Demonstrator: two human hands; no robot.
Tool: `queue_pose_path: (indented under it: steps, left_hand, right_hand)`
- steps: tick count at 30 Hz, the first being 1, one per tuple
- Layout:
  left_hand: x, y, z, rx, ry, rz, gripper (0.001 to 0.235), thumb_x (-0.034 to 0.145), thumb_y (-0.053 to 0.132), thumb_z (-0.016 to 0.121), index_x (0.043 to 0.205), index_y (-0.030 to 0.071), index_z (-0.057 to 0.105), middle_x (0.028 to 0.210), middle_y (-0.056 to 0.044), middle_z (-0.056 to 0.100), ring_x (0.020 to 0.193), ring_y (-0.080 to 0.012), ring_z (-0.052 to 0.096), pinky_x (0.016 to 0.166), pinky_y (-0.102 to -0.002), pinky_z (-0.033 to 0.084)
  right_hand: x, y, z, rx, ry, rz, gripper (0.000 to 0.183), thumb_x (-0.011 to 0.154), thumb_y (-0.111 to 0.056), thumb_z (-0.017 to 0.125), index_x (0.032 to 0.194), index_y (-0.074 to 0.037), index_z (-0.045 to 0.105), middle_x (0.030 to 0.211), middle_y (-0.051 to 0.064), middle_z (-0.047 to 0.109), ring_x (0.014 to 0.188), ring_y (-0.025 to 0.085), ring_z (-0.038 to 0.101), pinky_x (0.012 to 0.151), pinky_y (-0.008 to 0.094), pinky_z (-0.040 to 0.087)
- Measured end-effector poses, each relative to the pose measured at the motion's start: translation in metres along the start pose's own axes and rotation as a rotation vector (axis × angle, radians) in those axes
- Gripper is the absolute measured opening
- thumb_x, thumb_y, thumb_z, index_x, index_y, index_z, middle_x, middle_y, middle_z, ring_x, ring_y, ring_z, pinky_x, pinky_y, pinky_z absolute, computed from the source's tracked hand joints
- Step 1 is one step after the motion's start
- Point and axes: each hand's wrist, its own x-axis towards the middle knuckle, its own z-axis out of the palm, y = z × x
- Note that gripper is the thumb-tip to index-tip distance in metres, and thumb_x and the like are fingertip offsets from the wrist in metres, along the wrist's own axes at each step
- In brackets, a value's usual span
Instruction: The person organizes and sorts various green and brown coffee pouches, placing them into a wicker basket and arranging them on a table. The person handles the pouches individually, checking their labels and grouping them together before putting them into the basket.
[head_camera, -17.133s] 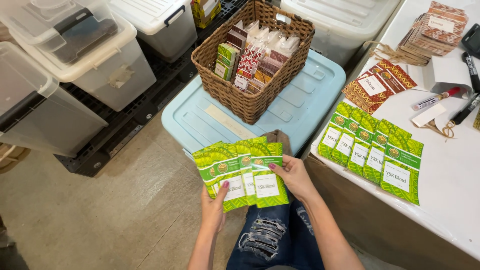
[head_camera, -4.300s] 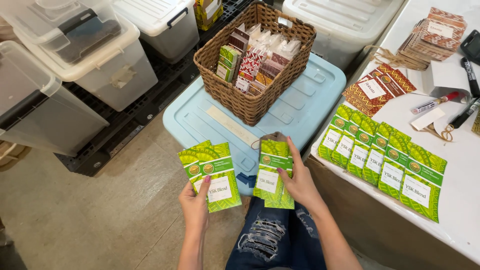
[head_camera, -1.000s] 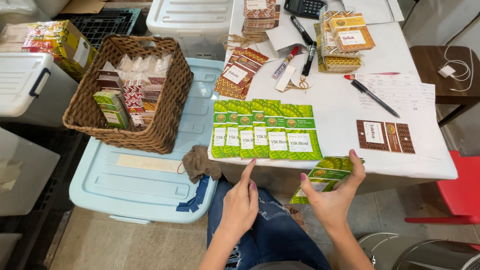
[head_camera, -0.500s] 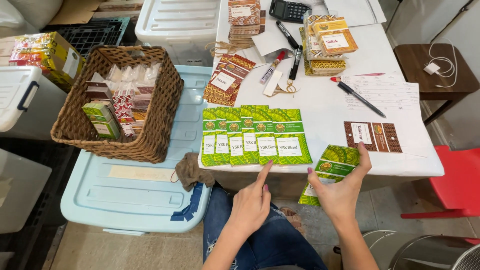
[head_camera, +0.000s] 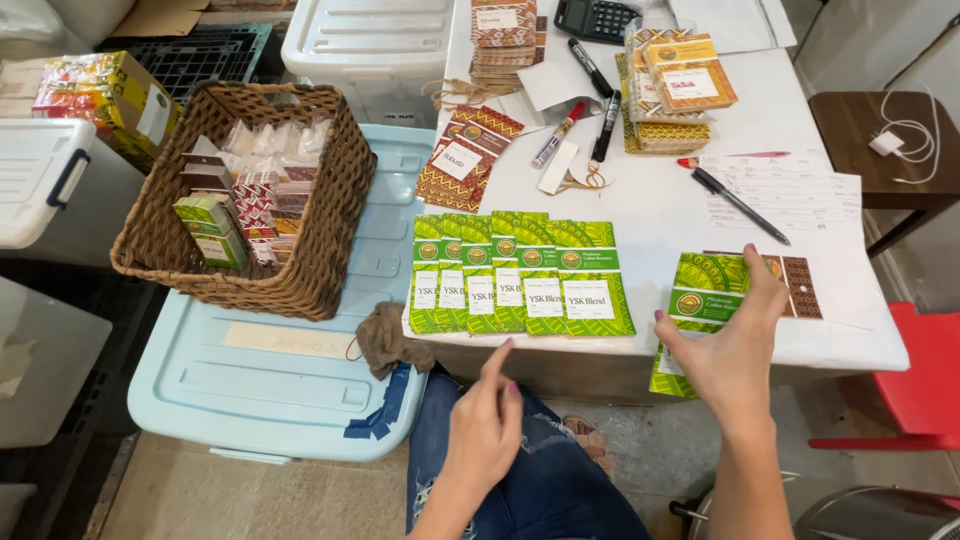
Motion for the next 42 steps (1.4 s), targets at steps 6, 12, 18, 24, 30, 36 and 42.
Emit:
queue_pose_path:
  steps: [6, 12, 18, 24, 30, 36, 42]
  left_hand:
    - [0.001, -0.016, -0.025, 0.268, 0.264, 0.14, 0.045, 0.103, 0.006, 0.046, 0.147, 0.001, 0.049, 0.091, -0.011, 0.055, 0.08, -0.0274, 0.049, 0.069, -0.039, 0.043]
    - [0.042, -0.027, -0.038, 0.595, 0.175, 0.288, 0.059, 0.092, 0.017, 0.05, 0.15, 0.008, 0.049, 0.154, -0.011, 0.051, 0.149, -0.0369, 0.039, 0.123, -0.06, 0.026]
    - [0.07, -0.035, -0.046, 0.507, -0.02, 0.301, 0.055, 0.09, 0.019, 0.049, 0.141, -0.001, 0.055, 0.145, -0.019, 0.055, 0.14, -0.0427, 0.045, 0.113, -0.059, 0.038]
    - [0.075, -0.034, -0.05, 0.587, -0.11, 0.295, 0.053, 0.092, 0.02, 0.051, 0.141, 0.0, 0.056, 0.145, -0.018, 0.055, 0.14, -0.0426, 0.044, 0.111, -0.057, 0.039]
    - [0.083, -0.024, -0.05, 0.783, -0.274, 0.244, 0.062, 0.088, 0.03, 0.053, 0.141, -0.002, 0.054, 0.142, -0.02, 0.054, 0.136, -0.0444, 0.045, 0.108, -0.06, 0.038]
    - [0.092, -0.003, -0.047, 0.994, -0.349, 0.198, 0.057, 0.091, 0.034, 0.054, 0.136, -0.001, 0.057, 0.136, -0.019, 0.057, 0.131, -0.0399, 0.05, 0.107, -0.06, 0.04]
    - [0.096, 0.008, -0.04, 1.0, -0.363, 0.075, 0.05, 0.095, 0.036, 0.052, 0.131, 0.001, 0.059, 0.135, -0.019, 0.054, 0.135, -0.0383, 0.046, 0.11, -0.066, 0.036]
  right_hand:
    - [0.016, 0.005, 0.016, -0.007, -0.131, 0.063, 0.101, 0.069, -0.017, 0.081, 0.156, -0.005, 0.031, 0.14, 0.025, 0.035, 0.139, 0.038, 0.033, 0.112, 0.05, 0.031]
    - [0.042, 0.001, 0.032, -0.009, -0.303, 0.131, 0.097, 0.072, -0.02, 0.077, 0.157, -0.009, 0.033, 0.146, 0.022, 0.039, 0.142, 0.035, 0.037, 0.115, 0.048, 0.031]
    - [0.075, -0.017, 0.034, -0.058, -0.582, 0.422, 0.106, 0.068, -0.015, 0.086, 0.159, -0.017, 0.03, 0.16, 0.014, 0.035, 0.149, 0.03, 0.032, 0.123, 0.051, 0.026]
    - [0.08, -0.013, 0.036, -0.176, -0.642, 0.486, 0.106, 0.071, -0.022, 0.084, 0.161, -0.029, 0.027, 0.153, 0.011, 0.041, 0.139, 0.029, 0.047, 0.102, 0.051, 0.047]
    - [0.082, 0.005, 0.036, -0.029, -0.62, 0.456, 0.108, 0.07, -0.024, 0.082, 0.161, -0.024, 0.024, 0.164, 0.009, 0.031, 0.148, 0.033, 0.035, 0.113, 0.054, 0.039]
    - [0.088, -0.011, 0.028, 0.006, -0.623, 0.497, 0.107, 0.069, -0.027, 0.081, 0.16, -0.025, 0.025, 0.155, 0.014, 0.038, 0.138, 0.036, 0.046, 0.107, 0.057, 0.046]
    - [0.092, -0.01, 0.029, -0.091, -0.703, 0.476, 0.106, 0.074, -0.033, 0.085, 0.16, -0.025, 0.023, 0.156, 0.013, 0.035, 0.081, 0.031, 0.07, 0.074, 0.047, 0.061]
